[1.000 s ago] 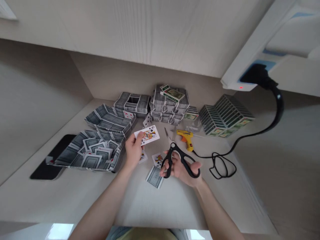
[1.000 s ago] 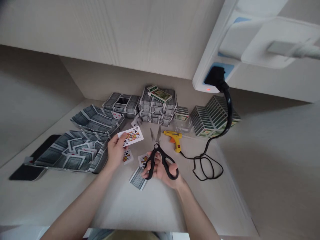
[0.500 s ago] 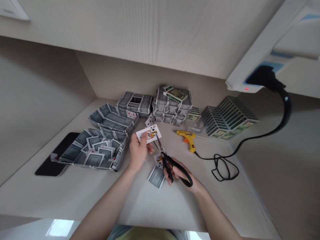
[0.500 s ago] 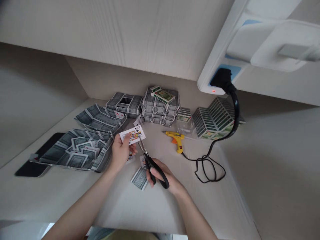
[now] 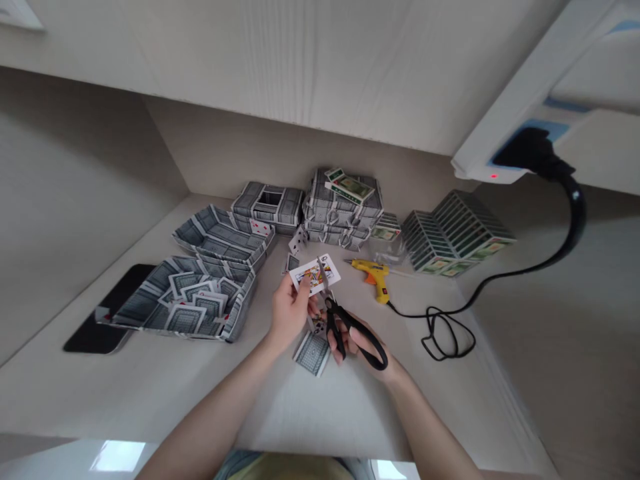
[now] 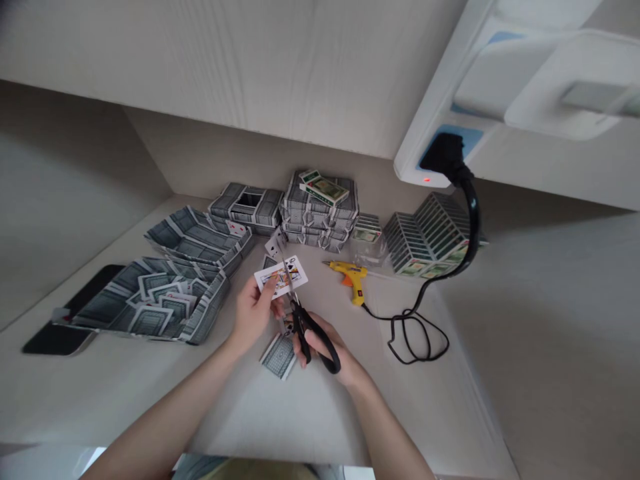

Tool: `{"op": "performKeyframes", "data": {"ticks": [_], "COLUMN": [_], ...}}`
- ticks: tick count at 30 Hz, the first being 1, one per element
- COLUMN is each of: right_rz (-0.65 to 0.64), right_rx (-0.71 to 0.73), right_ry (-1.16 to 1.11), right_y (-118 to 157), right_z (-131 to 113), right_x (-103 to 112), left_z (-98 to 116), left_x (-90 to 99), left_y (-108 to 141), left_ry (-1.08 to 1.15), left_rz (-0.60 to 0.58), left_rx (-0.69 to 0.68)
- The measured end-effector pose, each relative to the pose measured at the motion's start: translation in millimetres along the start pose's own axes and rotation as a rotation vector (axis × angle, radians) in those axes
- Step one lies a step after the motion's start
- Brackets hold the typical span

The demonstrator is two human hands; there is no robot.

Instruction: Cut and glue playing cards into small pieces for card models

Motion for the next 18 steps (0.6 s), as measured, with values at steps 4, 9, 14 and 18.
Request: {"op": "performKeyframes", "data": {"ticks": [4, 9, 14, 18], "right_rz": [0.004, 0.02, 0.05, 0.046], "right_rx": [-0.001, -0.006, -0.001, 0.011], "right_ry": [0.024, 0.02, 0.031, 0.018], "right_y": [-1.6, -2.2, -1.0, -0.2], "right_z": [-1.0, -0.5, -0.5, 0.0], "right_x": [-1.8, -1.6, -0.3, -0.4], "left_z": [0.7, 3.0, 4.9, 5.5], "left_x": [0.2, -2.7, -6.6, -7.8], "left_y": [-1.0, 0.3, 2.1, 2.5], "left_ry": [-0.027, -0.046, 0.023, 0.055], "left_rz": [-0.003, -0.026, -0.071, -0.099], "left_rx": [-0.023, -0.035, -0.015, -0.02]}}
Point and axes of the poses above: each hand's wrist, its own y-axis away from the middle knuckle, its own x-axis out of the back of the hand, z = x × y, the point moved 4 cm from there along -y, towards the middle knuckle, and after that the axes turned 13 degrees about -z, right-handed, at the moved point
